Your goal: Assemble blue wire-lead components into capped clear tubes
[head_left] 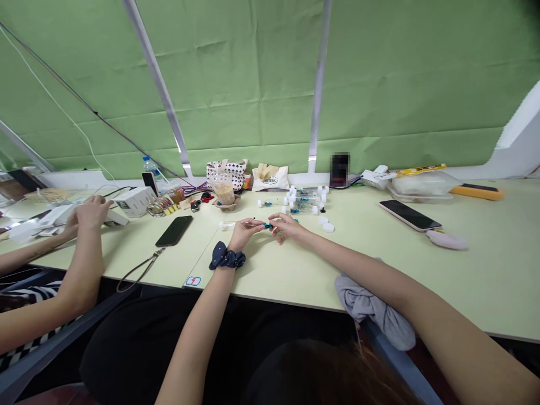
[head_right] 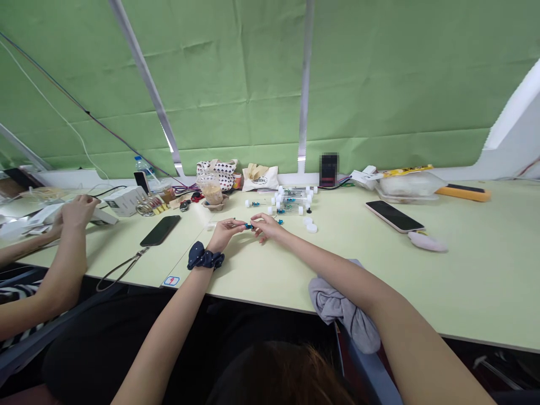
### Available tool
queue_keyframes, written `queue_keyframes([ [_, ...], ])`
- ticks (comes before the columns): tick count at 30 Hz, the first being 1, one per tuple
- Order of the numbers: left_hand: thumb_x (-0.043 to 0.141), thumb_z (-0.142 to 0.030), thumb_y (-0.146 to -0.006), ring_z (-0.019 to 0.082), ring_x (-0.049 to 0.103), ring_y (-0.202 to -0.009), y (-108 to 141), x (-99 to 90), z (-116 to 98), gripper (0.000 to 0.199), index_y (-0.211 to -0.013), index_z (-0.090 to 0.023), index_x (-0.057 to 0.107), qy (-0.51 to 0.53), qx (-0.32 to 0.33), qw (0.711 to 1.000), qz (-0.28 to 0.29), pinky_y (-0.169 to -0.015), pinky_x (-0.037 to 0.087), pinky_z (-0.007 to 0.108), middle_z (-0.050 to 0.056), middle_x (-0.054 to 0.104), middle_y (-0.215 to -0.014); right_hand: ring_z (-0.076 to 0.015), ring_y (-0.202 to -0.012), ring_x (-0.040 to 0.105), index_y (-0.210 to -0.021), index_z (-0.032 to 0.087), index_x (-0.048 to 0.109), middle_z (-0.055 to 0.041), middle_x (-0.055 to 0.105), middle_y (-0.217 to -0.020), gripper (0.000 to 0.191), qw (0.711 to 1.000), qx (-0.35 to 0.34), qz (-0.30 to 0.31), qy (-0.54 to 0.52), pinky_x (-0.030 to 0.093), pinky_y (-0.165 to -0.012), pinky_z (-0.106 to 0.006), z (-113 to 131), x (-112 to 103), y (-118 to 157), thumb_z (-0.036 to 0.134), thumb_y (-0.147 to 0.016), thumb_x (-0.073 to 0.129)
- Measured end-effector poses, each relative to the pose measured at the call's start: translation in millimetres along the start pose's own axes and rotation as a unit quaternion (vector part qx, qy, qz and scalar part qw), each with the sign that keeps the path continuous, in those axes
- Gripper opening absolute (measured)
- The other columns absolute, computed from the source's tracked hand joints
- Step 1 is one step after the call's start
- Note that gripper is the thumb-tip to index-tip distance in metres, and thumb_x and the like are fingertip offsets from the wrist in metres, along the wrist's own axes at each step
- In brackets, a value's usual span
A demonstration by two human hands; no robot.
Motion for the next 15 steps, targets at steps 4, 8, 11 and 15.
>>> queue_keyframes([
  [4, 0.080, -0.034, -0.060, 0.019, 0.065, -0.078, -0.3, 0.1, -0.1, 0.028, -0.077, -0.014, 0.071, -0.002, 0.009, 1.000, 0.010, -0.079, 0.049, 0.035, 0.007, 0.071, -0.081, -0.0129, -0.059, 0.060, -0.105, 0.020, 0.052, -0.0014, 0.064, -0.072, 0.032, 1.000, -0.008, 0.008, -0.007, 0.052, -0.044, -0.023, -0.9, -1.3, -0.7, 0.029, -0.078, 0.066],
  [8, 0.080, -0.034, -0.060, 0.019, 0.065, -0.077, -1.5, -1.8, 2.4, 0.028, -0.078, -0.014, 0.071, -0.009, 0.015, 1.000, 0.007, -0.079, 0.049, 0.034, 0.007, 0.071, -0.081, -0.0132, -0.056, 0.060, -0.108, 0.020, 0.051, 0.0003, 0.062, -0.063, 0.031, 0.999, -0.011, 0.028, -0.009, 0.052, -0.045, -0.023, -2.7, -0.9, -0.8, 0.030, -0.081, 0.063],
  [11, 0.080, -0.034, -0.060, 0.019, 0.065, -0.078, -1.8, -2.2, 3.0, 0.029, -0.078, -0.013, 0.071, -0.012, 0.014, 1.000, 0.005, -0.079, 0.049, 0.035, 0.008, 0.071, -0.082, -0.0132, -0.056, 0.060, -0.107, 0.020, 0.051, 0.0003, 0.062, -0.063, 0.029, 0.999, -0.006, 0.031, -0.007, 0.052, -0.044, -0.023, -4.6, -0.4, -2.6, 0.031, -0.081, 0.062],
  [15, 0.080, -0.035, -0.059, 0.020, 0.065, -0.079, -1.2, -1.7, 2.6, 0.030, -0.078, -0.014, 0.070, -0.011, 0.006, 1.000, 0.007, -0.080, 0.049, 0.035, 0.008, 0.071, -0.082, -0.0125, -0.057, 0.060, -0.101, 0.020, 0.053, -0.0014, 0.064, -0.073, 0.028, 1.000, 0.008, 0.000, -0.009, 0.051, -0.042, -0.023, -4.9, -2.0, -3.9, 0.030, -0.079, 0.066],
])
Point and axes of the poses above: each hand's wrist, its own y-axis away from the middle knuckle, its own x-axis out of the palm, z = x × y, the point moved 3 cm from there along -y, towards the middle knuckle
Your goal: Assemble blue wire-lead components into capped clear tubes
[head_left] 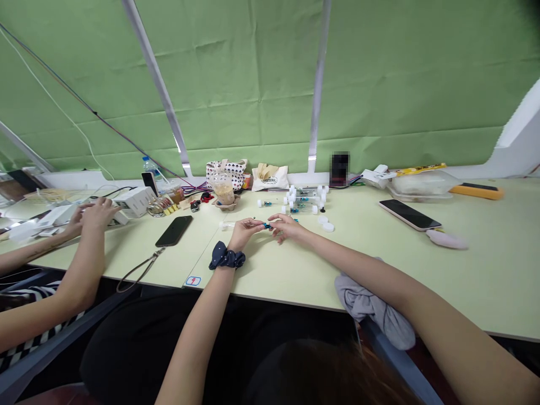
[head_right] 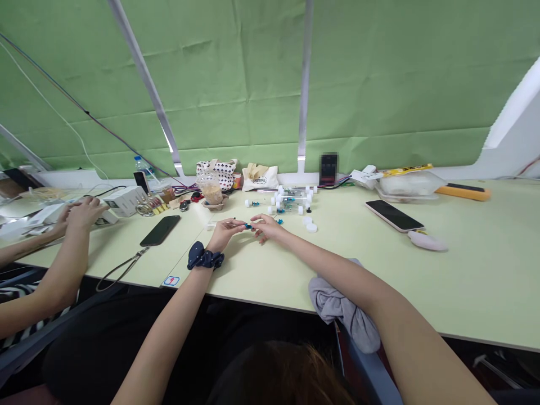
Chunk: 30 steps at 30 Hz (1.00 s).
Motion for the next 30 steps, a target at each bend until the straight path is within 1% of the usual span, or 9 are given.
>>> queue_keyframes([
  [7, 0.079, -0.036, -0.061, 0.020, 0.066, -0.076, 1.0, 0.0, 0.7, 0.030, -0.078, -0.013, 0.070, -0.007, -0.007, 1.000, 0.020, -0.078, 0.049, 0.035, 0.009, 0.071, -0.079, -0.0132, -0.056, 0.059, -0.101, 0.021, 0.053, -0.0009, 0.062, -0.067, 0.026, 1.000, 0.001, 0.029, 0.003, 0.052, -0.045, -0.025, 0.7, 1.8, 1.5, 0.034, -0.081, 0.063],
  [9, 0.079, -0.037, -0.061, 0.019, 0.066, -0.075, 1.3, 0.9, 0.1, 0.031, -0.078, -0.013, 0.070, -0.009, -0.008, 1.000, 0.023, -0.077, 0.049, 0.035, 0.009, 0.071, -0.079, -0.0138, -0.058, 0.059, -0.101, 0.021, 0.053, -0.0019, 0.062, -0.070, 0.028, 0.999, -0.003, 0.029, 0.025, 0.051, -0.045, -0.025, -2.4, 2.0, -1.2, 0.037, -0.081, 0.062],
  [11, 0.079, -0.039, -0.061, 0.019, 0.065, -0.074, 1.7, 2.8, -0.5, 0.032, -0.078, -0.013, 0.069, -0.009, -0.011, 0.999, 0.033, -0.076, 0.049, 0.034, 0.008, 0.071, -0.079, -0.0140, -0.064, 0.059, -0.102, 0.020, 0.053, -0.0043, 0.062, -0.081, 0.032, 0.995, -0.050, 0.008, 0.082, 0.050, -0.047, -0.024, -2.6, 1.3, -3.4, 0.040, -0.079, 0.063],
  [13, 0.079, -0.039, -0.062, 0.019, 0.065, -0.075, 2.2, 5.5, -0.7, 0.032, -0.078, -0.013, 0.069, -0.007, -0.011, 0.999, 0.051, -0.076, 0.049, 0.034, 0.008, 0.071, -0.080, -0.0134, -0.071, 0.057, -0.104, 0.020, 0.055, -0.0066, 0.060, -0.095, 0.035, 0.973, -0.148, -0.039, 0.174, 0.049, -0.051, -0.023, 2.5, 0.3, -2.2, 0.041, -0.078, 0.064],
  [16, 0.078, -0.038, -0.063, 0.018, 0.065, -0.078, 3.3, 9.3, 0.2, 0.030, -0.078, -0.014, 0.068, -0.004, 0.003, 0.997, 0.079, -0.078, 0.049, 0.033, 0.008, 0.070, -0.083, -0.0116, -0.072, 0.052, -0.111, 0.022, 0.057, -0.0065, 0.054, -0.104, 0.039, 0.904, -0.292, -0.098, 0.297, 0.046, -0.059, -0.024, 13.3, 2.3, 6.3, 0.041, -0.078, 0.064],
  [18, 0.077, -0.038, -0.064, 0.018, 0.064, -0.077, 4.2, 11.0, 1.9, 0.030, -0.078, -0.013, 0.067, -0.010, 0.007, 0.995, 0.096, -0.076, 0.049, 0.033, 0.007, 0.070, -0.082, -0.0105, -0.067, 0.047, -0.112, 0.024, 0.059, -0.0051, 0.052, -0.100, 0.038, 0.872, -0.338, -0.104, 0.338, 0.044, -0.063, -0.026, 17.1, 5.5, 11.2, 0.041, -0.079, 0.064],
  [20, 0.076, -0.039, -0.064, 0.017, 0.063, -0.072, 5.3, 12.5, 3.7, 0.030, -0.076, -0.012, 0.067, -0.024, 0.005, 0.993, 0.115, -0.070, 0.049, 0.031, 0.006, 0.068, -0.076, -0.0100, -0.063, 0.044, -0.107, 0.023, 0.063, -0.0039, 0.052, -0.094, 0.032, 0.857, -0.358, -0.094, 0.358, 0.042, -0.064, -0.026, 17.1, 9.0, 12.9, 0.040, -0.080, 0.063],
  [24, 0.076, -0.039, -0.061, 0.013, 0.057, -0.062, 7.4, 14.9, 3.2, 0.030, -0.069, -0.012, 0.066, -0.049, 0.001, 0.990, 0.136, -0.061, 0.045, 0.027, 0.003, 0.064, -0.066, -0.0097, -0.060, 0.042, -0.093, 0.021, 0.066, -0.0026, 0.051, -0.087, 0.025, 0.864, -0.348, -0.069, 0.357, 0.039, -0.061, -0.025, 10.9, 13.3, 9.0, 0.041, -0.079, 0.064],
  [30, 0.073, -0.040, -0.065, 0.012, 0.053, -0.060, 10.2, 22.0, -1.3, 0.029, -0.071, -0.013, 0.067, -0.083, 0.003, 0.983, 0.165, -0.057, 0.041, 0.026, 0.002, 0.062, -0.067, -0.0104, -0.060, 0.045, -0.095, 0.022, 0.065, -0.0024, 0.054, -0.085, 0.026, 0.891, -0.322, -0.059, 0.313, 0.041, -0.062, -0.025, 11.9, 15.3, 8.0, 0.041, -0.078, 0.065],
])
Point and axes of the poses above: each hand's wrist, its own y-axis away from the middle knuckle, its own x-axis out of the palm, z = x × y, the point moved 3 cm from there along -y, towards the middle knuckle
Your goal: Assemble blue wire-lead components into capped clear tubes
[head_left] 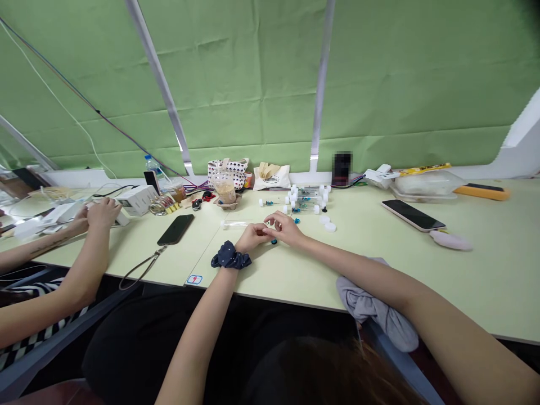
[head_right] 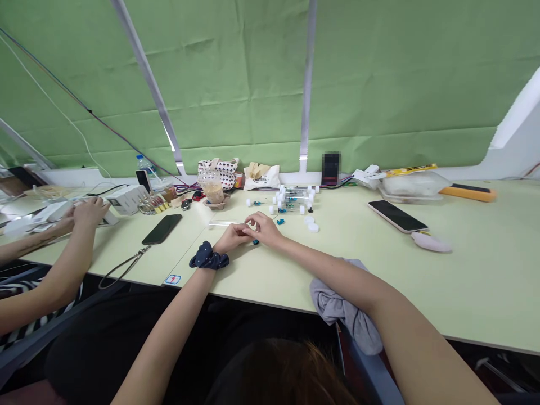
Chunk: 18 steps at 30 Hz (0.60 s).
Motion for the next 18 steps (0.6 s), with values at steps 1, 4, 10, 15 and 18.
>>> queue_keyframes([
  [1, 0.072, -0.040, -0.066, 0.013, 0.053, -0.061, 0.0, 0.9, -0.7, 0.029, -0.074, -0.013, 0.068, -0.006, -0.001, 1.000, 0.006, -0.058, 0.041, 0.026, 0.003, 0.063, -0.068, -0.0105, -0.060, 0.046, -0.093, 0.022, 0.066, -0.0027, 0.054, -0.085, 0.024, 1.000, 0.000, 0.003, -0.007, 0.041, -0.062, -0.025, 1.1, -0.2, -0.3, 0.040, -0.079, 0.064],
  [4, 0.071, -0.040, -0.066, 0.014, 0.054, -0.064, -0.1, -1.1, -3.4, 0.029, -0.079, -0.014, 0.070, -0.058, 0.002, 0.998, 0.011, -0.058, 0.041, 0.026, 0.003, 0.064, -0.072, -0.0110, -0.062, 0.050, -0.087, 0.021, 0.069, -0.0036, 0.057, -0.084, 0.020, 0.999, 0.006, 0.009, -0.032, 0.044, -0.064, -0.026, 1.9, -0.6, -0.5, 0.039, -0.080, 0.063],
  [10, 0.057, -0.017, -0.070, 0.022, 0.055, -0.098, 1.4, -29.2, -7.8, 0.025, -0.091, -0.021, 0.067, -0.246, 0.030, 0.959, -0.140, -0.081, 0.043, 0.034, 0.005, 0.064, -0.102, -0.0111, -0.049, 0.054, -0.087, 0.019, 0.067, -0.0005, 0.058, -0.065, 0.028, 0.988, 0.087, 0.016, -0.129, 0.047, -0.050, -0.025, -7.9, -1.6, 0.9, 0.045, -0.080, 0.059],
  [15, 0.056, -0.009, -0.065, 0.034, 0.037, -0.122, 10.1, -48.5, 6.1, 0.045, -0.107, -0.022, 0.062, -0.432, -0.092, 0.834, -0.329, -0.098, 0.030, 0.052, 0.013, 0.051, -0.123, -0.0112, -0.047, 0.059, -0.083, 0.016, 0.063, 0.0008, 0.056, -0.064, 0.033, 0.973, 0.121, 0.020, -0.197, 0.050, -0.045, -0.023, -9.8, -3.4, 0.7, 0.048, -0.078, 0.058],
  [18, 0.057, -0.014, -0.070, 0.038, 0.021, -0.133, 12.2, -50.1, 17.5, 0.049, -0.118, -0.025, 0.056, -0.472, -0.151, 0.815, -0.301, -0.102, 0.016, 0.062, 0.013, 0.043, -0.134, -0.0106, -0.048, 0.060, -0.079, 0.016, 0.061, 0.0007, 0.056, -0.064, 0.035, 0.968, 0.136, 0.006, -0.210, 0.051, -0.045, -0.022, -10.6, -3.7, -0.2, 0.051, -0.078, 0.058],
])
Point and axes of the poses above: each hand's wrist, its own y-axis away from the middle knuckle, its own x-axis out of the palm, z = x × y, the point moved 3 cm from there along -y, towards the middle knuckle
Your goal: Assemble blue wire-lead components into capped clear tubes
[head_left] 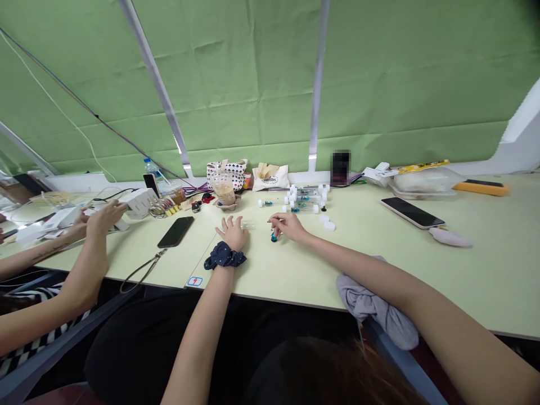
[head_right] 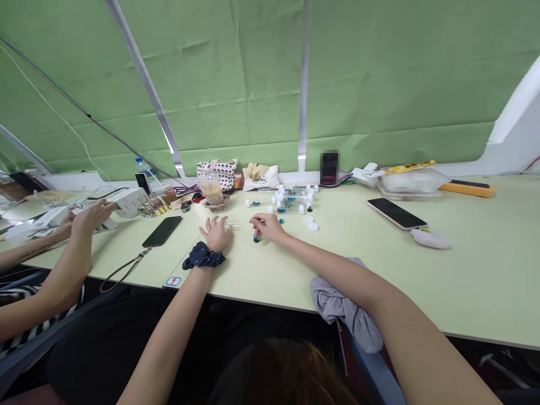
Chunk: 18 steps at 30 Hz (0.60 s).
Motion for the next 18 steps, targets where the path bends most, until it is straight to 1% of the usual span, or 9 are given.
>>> queue_keyframes([
  [1, 0.056, -0.016, -0.073, 0.038, 0.021, -0.133, 0.1, 2.3, 1.1, 0.045, -0.117, -0.026, 0.057, -0.006, 0.006, 1.000, 0.020, -0.102, 0.012, 0.065, 0.013, 0.046, -0.133, -0.0106, -0.049, 0.061, -0.079, 0.016, 0.060, 0.0006, 0.056, -0.065, 0.036, 1.000, 0.000, -0.012, -0.007, 0.052, -0.046, -0.022, -0.3, -0.7, -0.7, 0.052, -0.078, 0.058],
  [2, 0.055, -0.018, -0.076, 0.038, 0.023, -0.132, 0.2, 4.0, 1.1, 0.040, -0.116, -0.026, 0.058, -0.007, 0.018, 0.999, 0.036, -0.101, 0.007, 0.067, 0.013, 0.050, -0.129, -0.0108, -0.050, 0.061, -0.079, 0.016, 0.059, 0.0004, 0.056, -0.066, 0.037, 0.999, -0.003, -0.027, -0.018, 0.052, -0.047, -0.022, -0.6, -1.8, -1.7, 0.053, -0.078, 0.058],
  [4, 0.055, -0.022, -0.080, 0.036, 0.034, -0.126, 0.5, 5.6, -1.5, 0.032, -0.111, -0.027, 0.059, 0.005, 0.052, 0.997, 0.058, -0.100, 0.000, 0.070, 0.012, 0.058, -0.117, -0.0116, -0.052, 0.063, -0.081, 0.016, 0.058, -0.0003, 0.056, -0.068, 0.040, 0.996, -0.014, -0.071, -0.043, 0.054, -0.049, -0.023, -1.0, -5.9, -4.1, 0.056, -0.077, 0.058],
  [6, 0.057, -0.026, -0.081, 0.033, 0.044, -0.116, 1.5, 6.2, -7.0, 0.027, -0.108, -0.029, 0.060, 0.036, 0.088, 0.993, 0.076, -0.099, -0.004, 0.070, 0.011, 0.063, -0.106, -0.0126, -0.056, 0.064, -0.084, 0.017, 0.057, -0.0012, 0.057, -0.071, 0.044, 0.990, -0.021, -0.125, -0.066, 0.056, -0.054, -0.026, -1.2, -12.4, -6.5, 0.060, -0.076, 0.057],
  [9, 0.058, -0.030, -0.082, 0.030, 0.050, -0.107, 4.3, 6.5, -17.3, 0.027, -0.109, -0.030, 0.060, 0.091, 0.129, 0.983, 0.091, -0.100, -0.003, 0.068, 0.008, 0.065, -0.100, -0.0131, -0.061, 0.064, -0.087, 0.018, 0.056, -0.0025, 0.058, -0.075, 0.047, 0.976, -0.021, -0.202, -0.083, 0.057, -0.061, -0.028, -2.0, -24.0, -9.5, 0.063, -0.076, 0.055],
  [11, 0.058, -0.034, -0.082, 0.030, 0.051, -0.105, 6.1, 6.4, -22.8, 0.028, -0.110, -0.030, 0.060, 0.113, 0.145, 0.978, 0.095, -0.101, 0.002, 0.066, 0.008, 0.065, -0.100, -0.0132, -0.063, 0.064, -0.088, 0.018, 0.055, -0.0032, 0.059, -0.077, 0.046, 0.968, -0.018, -0.233, -0.093, 0.057, -0.063, -0.029, -3.5, -30.4, -11.1, 0.063, -0.077, 0.054],
  [14, 0.056, -0.039, -0.083, 0.029, 0.052, -0.104, 7.5, 5.2, -27.4, 0.030, -0.112, -0.030, 0.059, 0.132, 0.149, 0.975, 0.100, -0.102, 0.007, 0.060, 0.008, 0.065, -0.102, -0.0128, -0.063, 0.063, -0.087, 0.018, 0.055, -0.0032, 0.059, -0.076, 0.041, 0.962, 0.000, -0.241, -0.128, 0.056, -0.063, -0.029, -7.2, -34.2, -12.7, 0.058, -0.081, 0.054],
  [18, 0.055, -0.042, -0.084, 0.028, 0.054, -0.101, 7.6, 3.2, -29.3, 0.034, -0.116, -0.030, 0.058, 0.158, 0.145, 0.972, 0.094, -0.102, 0.011, 0.055, 0.008, 0.064, -0.105, -0.0124, -0.062, 0.062, -0.084, 0.017, 0.056, -0.0035, 0.060, -0.074, 0.034, 0.959, 0.041, -0.207, -0.190, 0.056, -0.065, -0.029, -11.4, -29.7, -12.9, 0.050, -0.083, 0.056],
])
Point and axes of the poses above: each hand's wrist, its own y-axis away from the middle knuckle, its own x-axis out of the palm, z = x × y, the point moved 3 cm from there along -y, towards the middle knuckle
